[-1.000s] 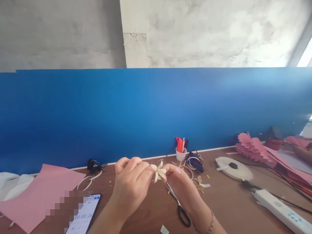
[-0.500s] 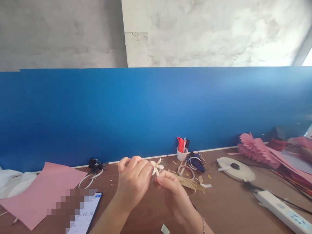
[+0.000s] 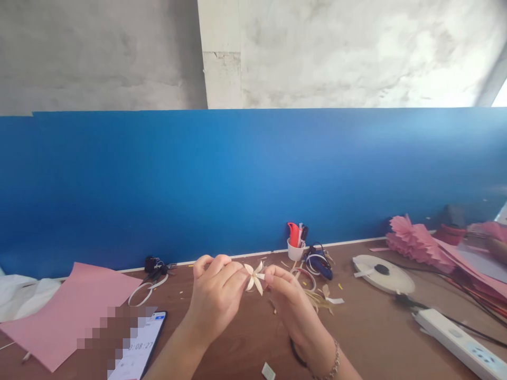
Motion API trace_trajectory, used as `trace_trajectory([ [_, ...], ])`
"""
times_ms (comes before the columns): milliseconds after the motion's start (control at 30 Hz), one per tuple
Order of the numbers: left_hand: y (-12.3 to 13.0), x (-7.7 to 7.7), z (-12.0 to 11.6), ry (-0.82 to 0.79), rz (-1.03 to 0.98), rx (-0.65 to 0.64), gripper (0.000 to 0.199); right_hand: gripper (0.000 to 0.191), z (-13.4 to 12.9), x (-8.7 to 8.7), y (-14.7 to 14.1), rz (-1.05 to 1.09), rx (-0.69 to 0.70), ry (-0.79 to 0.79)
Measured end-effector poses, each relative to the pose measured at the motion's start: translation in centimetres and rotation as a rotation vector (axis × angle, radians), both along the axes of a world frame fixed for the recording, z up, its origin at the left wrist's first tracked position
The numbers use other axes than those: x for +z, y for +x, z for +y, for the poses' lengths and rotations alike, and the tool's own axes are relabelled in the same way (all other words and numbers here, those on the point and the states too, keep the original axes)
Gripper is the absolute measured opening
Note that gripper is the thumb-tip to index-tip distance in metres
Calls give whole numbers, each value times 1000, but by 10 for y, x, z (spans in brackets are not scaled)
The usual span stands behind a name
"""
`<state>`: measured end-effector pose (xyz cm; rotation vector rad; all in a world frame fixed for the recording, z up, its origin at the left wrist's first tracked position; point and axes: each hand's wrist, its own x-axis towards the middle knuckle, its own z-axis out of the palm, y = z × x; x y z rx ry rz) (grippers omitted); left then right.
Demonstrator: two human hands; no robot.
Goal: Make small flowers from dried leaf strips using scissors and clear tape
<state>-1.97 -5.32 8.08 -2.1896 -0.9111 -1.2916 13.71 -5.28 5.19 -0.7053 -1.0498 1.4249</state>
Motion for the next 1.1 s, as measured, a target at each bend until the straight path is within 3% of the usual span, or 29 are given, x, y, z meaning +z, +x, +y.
trace_trajectory([
  [200,-3,1,1,-130,-4,-77,24,20,5,-1,6,-16,60,44],
  [367,-5,3,1,-180,43,-117,23,21,1,3,10,-73,5,95],
  [500,-4,0,0,-194,73,-144,24,16,-3,4,8,-39,-22,21],
  [733,-4,-3,1,-179,42,-209,21,19,-2,6,6,57,155,-164],
  [900,-8,1,4,-305,124,-279,22,23,-2,7,10,-141,-34,-2],
  [1100,-9,0,5,-392,250,-297,29,25,-7,12,7,-165,66,-34],
])
